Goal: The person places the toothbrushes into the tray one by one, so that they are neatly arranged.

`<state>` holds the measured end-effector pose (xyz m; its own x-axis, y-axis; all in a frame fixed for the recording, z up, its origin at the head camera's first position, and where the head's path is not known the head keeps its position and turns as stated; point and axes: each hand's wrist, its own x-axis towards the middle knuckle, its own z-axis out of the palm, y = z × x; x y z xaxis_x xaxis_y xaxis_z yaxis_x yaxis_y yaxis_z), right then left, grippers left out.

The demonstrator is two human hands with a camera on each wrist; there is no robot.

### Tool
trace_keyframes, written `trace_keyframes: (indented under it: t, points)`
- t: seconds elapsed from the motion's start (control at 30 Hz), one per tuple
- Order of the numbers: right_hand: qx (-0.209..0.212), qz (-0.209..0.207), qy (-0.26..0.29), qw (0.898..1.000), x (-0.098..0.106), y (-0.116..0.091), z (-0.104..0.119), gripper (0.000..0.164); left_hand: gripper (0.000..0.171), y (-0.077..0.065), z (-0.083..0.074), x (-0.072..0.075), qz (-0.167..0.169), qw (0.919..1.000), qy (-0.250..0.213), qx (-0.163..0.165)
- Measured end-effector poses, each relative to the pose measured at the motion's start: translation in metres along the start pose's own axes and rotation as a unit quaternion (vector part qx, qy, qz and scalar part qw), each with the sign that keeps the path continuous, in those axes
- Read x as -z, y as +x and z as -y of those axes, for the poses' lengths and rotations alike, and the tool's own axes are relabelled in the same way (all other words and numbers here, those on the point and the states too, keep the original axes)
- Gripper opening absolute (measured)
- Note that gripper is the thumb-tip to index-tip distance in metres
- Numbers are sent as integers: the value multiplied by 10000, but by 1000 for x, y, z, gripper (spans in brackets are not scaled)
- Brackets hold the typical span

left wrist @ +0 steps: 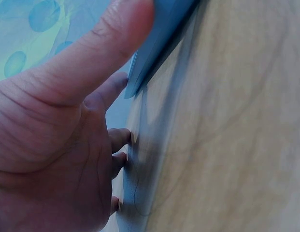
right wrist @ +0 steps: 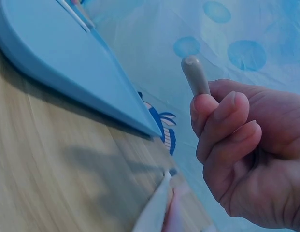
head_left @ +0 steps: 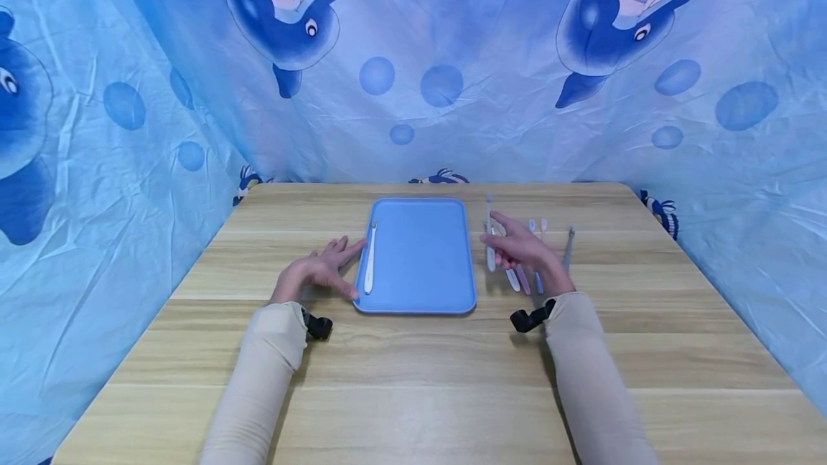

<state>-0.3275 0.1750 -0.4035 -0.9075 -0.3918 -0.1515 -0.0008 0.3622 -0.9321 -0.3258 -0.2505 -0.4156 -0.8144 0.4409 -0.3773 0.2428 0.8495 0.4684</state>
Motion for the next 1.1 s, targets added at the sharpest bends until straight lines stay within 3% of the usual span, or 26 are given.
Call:
trace_keyframes:
  t: [1.1]
  points:
    - [-79,248,-80,9996,-59,28,22,78,128,1,-1,-3,-64,10000,-26,17]
